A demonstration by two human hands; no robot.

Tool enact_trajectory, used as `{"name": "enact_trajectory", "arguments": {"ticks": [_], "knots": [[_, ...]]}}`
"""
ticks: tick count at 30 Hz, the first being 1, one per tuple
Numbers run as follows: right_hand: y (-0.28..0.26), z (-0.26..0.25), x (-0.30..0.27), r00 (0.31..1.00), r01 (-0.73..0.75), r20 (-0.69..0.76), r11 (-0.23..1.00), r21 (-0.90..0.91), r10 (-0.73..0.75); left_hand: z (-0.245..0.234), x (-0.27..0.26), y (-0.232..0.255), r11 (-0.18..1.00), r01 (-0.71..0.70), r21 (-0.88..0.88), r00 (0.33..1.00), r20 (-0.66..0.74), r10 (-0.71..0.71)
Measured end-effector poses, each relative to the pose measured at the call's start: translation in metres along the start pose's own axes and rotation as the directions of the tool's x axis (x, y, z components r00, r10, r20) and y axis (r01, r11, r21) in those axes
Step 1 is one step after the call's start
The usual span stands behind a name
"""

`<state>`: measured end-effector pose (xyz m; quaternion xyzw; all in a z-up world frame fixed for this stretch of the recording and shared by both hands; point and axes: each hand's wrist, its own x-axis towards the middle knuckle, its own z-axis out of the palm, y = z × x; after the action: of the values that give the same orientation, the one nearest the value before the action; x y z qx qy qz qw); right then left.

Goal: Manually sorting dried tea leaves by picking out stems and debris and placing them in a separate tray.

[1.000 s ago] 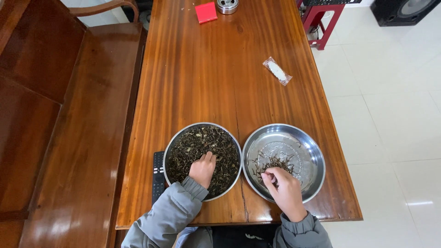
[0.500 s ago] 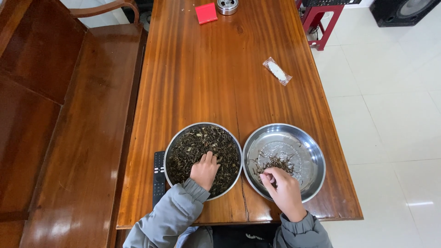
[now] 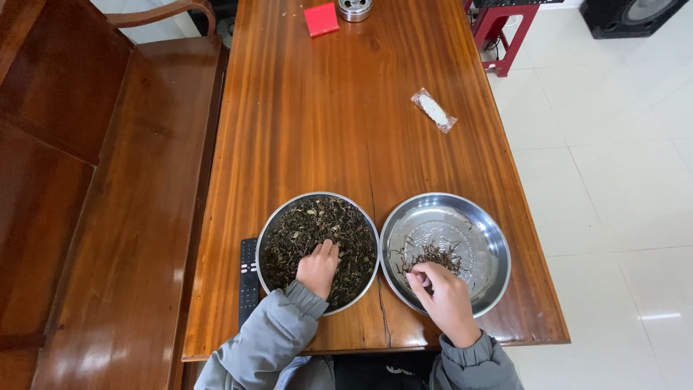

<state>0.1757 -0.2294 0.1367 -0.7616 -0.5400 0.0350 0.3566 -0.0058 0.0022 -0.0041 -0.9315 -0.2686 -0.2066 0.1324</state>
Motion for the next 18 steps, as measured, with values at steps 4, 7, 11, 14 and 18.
{"name": "enact_trajectory", "arguments": {"ticks": [4,7,11,14,18], "knots": [[-0.001,-0.001,0.0,1.0,-0.012,0.014,1.0,-0.002,0.012,-0.006,-0.005,-0.005,1.0,0.012,-0.014,0.998,0.059,-0.011],[-0.003,-0.002,0.001,1.0,0.022,-0.004,1.0,-0.006,-0.022,-0.018,-0.007,-0.008,0.999,0.04,-0.024,0.982,0.186,-0.035],[-0.003,0.0,0.001,1.0,0.014,0.017,1.0,-0.006,-0.014,-0.022,-0.008,-0.015,0.999,0.041,0.015,0.966,0.254,-0.043],[0.001,0.002,-0.002,1.0,0.019,0.016,1.0,0.0,-0.019,-0.025,-0.003,-0.023,0.999,0.033,0.029,0.958,0.284,-0.039],[0.001,0.007,-0.003,0.999,-0.033,0.015,0.999,-0.009,0.034,-0.037,-0.003,-0.039,1.0,0.012,-0.014,0.963,0.27,-0.008]]}}
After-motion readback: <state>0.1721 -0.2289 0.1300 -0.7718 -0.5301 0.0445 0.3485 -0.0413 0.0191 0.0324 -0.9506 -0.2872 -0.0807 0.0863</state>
